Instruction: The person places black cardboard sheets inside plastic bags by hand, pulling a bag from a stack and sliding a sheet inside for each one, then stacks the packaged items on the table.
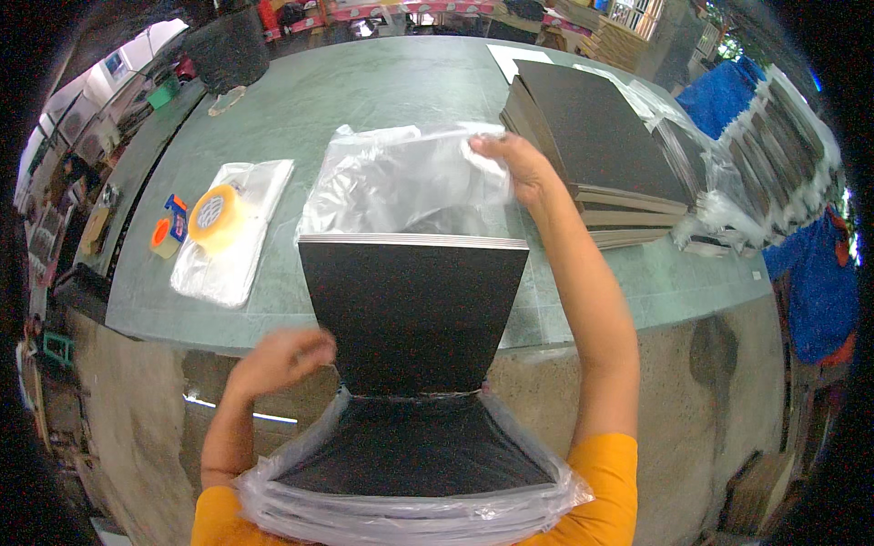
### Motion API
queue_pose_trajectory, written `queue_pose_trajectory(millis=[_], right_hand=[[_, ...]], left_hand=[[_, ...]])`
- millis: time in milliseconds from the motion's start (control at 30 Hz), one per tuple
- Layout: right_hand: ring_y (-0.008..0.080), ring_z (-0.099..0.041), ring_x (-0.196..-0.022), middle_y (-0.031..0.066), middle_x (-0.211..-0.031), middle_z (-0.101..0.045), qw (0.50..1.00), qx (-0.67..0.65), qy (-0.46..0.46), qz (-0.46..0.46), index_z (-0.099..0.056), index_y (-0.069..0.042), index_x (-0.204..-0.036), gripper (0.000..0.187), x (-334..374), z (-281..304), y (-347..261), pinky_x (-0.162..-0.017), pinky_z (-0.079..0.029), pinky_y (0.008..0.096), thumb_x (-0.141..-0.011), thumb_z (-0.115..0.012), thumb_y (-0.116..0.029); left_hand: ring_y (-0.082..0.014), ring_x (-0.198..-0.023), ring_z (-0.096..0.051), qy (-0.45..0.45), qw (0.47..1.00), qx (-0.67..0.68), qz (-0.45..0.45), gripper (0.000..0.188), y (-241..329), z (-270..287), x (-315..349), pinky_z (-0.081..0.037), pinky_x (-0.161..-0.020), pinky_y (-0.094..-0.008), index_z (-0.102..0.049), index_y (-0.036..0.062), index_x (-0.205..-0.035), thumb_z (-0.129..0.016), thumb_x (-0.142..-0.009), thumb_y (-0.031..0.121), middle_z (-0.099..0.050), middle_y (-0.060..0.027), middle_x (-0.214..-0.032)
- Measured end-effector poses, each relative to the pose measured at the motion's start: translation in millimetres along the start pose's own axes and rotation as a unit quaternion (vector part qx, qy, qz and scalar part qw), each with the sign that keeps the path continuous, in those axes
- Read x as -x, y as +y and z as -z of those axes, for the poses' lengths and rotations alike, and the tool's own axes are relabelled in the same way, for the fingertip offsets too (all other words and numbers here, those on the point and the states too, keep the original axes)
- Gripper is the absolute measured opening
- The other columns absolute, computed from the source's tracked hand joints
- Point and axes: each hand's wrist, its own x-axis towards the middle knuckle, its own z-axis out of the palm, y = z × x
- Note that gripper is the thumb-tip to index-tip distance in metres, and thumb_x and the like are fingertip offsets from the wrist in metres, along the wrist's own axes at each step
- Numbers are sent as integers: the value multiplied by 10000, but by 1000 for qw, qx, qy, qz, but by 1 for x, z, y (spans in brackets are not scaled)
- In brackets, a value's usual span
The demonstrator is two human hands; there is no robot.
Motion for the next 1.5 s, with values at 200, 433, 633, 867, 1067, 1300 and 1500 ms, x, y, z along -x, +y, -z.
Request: queue_pose_trajectory(millis=[200,433,633,867,1067,1300,1500], right_hand=[[166,-576,-734,94,-859,-587,975,-148,-149,68,-533,45,-926,220,75,-119,-36,-680,-469,263,-746,-586,-70],[198,-499,-940,148,-1063,-483,733,281,155,600,-418,9,-1112,369,131,-92,-57,-797,-410,302,-783,-551,-90],[195,-493,-964,102,-1077,-479,813,484,-135,293,-416,-22,-1143,362,137,-80,18,-836,-407,303,-812,-468,-157],[188,-542,-870,71,-947,-571,863,299,-218,345,-583,-71,-950,261,99,-65,11,-766,-407,281,-718,-478,-130],[205,-494,-995,108,-1078,-523,949,69,27,307,-526,-54,-1050,275,89,-2,-85,-864,-384,315,-814,-464,-179],[205,-458,-1064,149,-1129,-493,883,-173,168,402,-501,-38,-1083,291,112,146,-123,-911,-370,339,-834,-479,-186],[186,-468,-1022,131,-1088,-505,889,-153,156,402,-503,-29,-1067,305,99,135,-120,-883,-376,321,-798,-492,-173]], left_hand=[[-220,-1033,-456,561,800,-27,-211,590,92,40,-76,-338,-890,-319,-416,-11,-1152,-682,-656,165,-462,-149,-1143],[-129,-721,-498,579,747,-7,-327,350,84,83,-49,-401,-680,-236,-543,2,-940,-458,-601,-10,-550,-67,-844],[-269,-969,-488,289,871,-164,-362,397,67,16,-53,-335,-870,-410,-518,25,-982,-628,-602,51,-543,-128,-933],[-256,-1036,-440,507,819,-166,-212,498,36,4,-89,-288,-895,-449,-487,61,-1079,-632,-607,124,-520,-97,-1016],[-277,-1002,-456,243,963,-112,-26,617,8,73,-163,-328,-863,-400,-465,67,-1138,-684,-612,302,-525,-132,-992],[-301,-921,-524,176,981,-77,-18,387,-129,8,-120,-430,-750,-378,-564,81,-1014,-614,-694,293,-541,-123,-1005],[-323,-811,-564,143,985,-82,58,249,-108,64,-118,-442,-718,-376,-550,15,-940,-496,-746,161,-581,-175,-848]])
